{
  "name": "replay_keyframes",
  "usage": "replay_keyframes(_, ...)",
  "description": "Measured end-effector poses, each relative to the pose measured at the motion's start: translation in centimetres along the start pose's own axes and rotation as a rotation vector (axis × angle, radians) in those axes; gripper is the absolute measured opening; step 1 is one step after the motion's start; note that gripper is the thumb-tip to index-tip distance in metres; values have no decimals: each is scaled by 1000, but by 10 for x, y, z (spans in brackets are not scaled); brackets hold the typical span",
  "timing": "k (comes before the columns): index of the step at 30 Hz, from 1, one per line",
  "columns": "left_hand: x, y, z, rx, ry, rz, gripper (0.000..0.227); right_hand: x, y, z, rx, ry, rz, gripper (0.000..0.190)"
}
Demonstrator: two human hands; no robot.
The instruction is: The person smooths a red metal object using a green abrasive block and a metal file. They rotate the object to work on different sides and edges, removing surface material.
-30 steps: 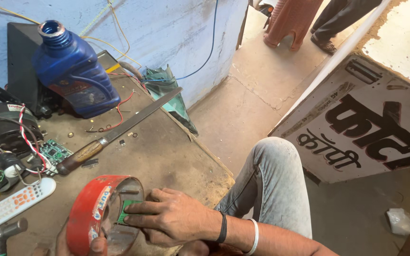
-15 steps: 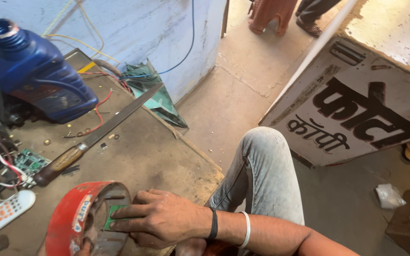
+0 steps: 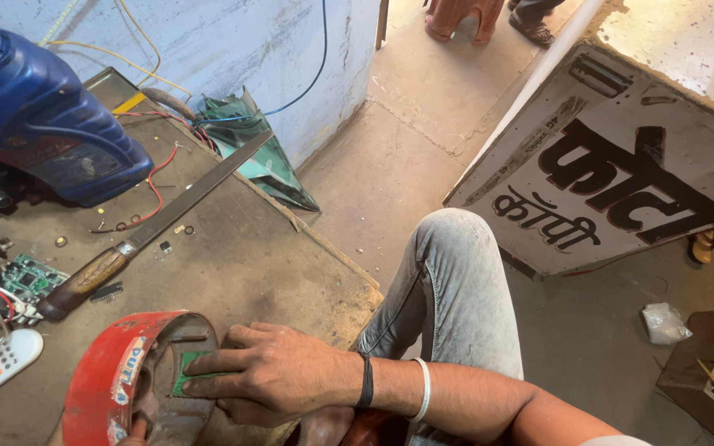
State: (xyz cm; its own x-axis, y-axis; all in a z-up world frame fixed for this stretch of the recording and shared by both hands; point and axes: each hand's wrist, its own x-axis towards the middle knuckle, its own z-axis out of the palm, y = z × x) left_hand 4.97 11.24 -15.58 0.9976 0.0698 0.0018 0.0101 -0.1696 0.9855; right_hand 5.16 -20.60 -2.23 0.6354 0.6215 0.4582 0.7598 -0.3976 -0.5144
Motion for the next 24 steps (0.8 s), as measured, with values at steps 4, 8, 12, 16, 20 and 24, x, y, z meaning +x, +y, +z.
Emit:
replay_keyframes(4,-10,-9,-1,-12,37,-7,83,6,-6,-12,-1,-7,5,50)
replay_keyframes(8,-16,-13,-7,-17,88,-5,81,12,-10,-20,-11,-13,0,48)
replay_keyframes(12,-16,-17,-12,-33,132,5,78,11,-9,-20,-3,-3,-5,47)
replay_keyframes(16,-19,-8,-7,-81,206,31,76,9,-6,-15,11,2,-4,47)
replay_keyframes(20,-36,28,21,-201,278,88,74,-2,-3,-5,-30,-41,4,47)
replay_keyframes(24,-63,87,67,-289,304,239,77,-2,1,3,-95,-115,-28,50)
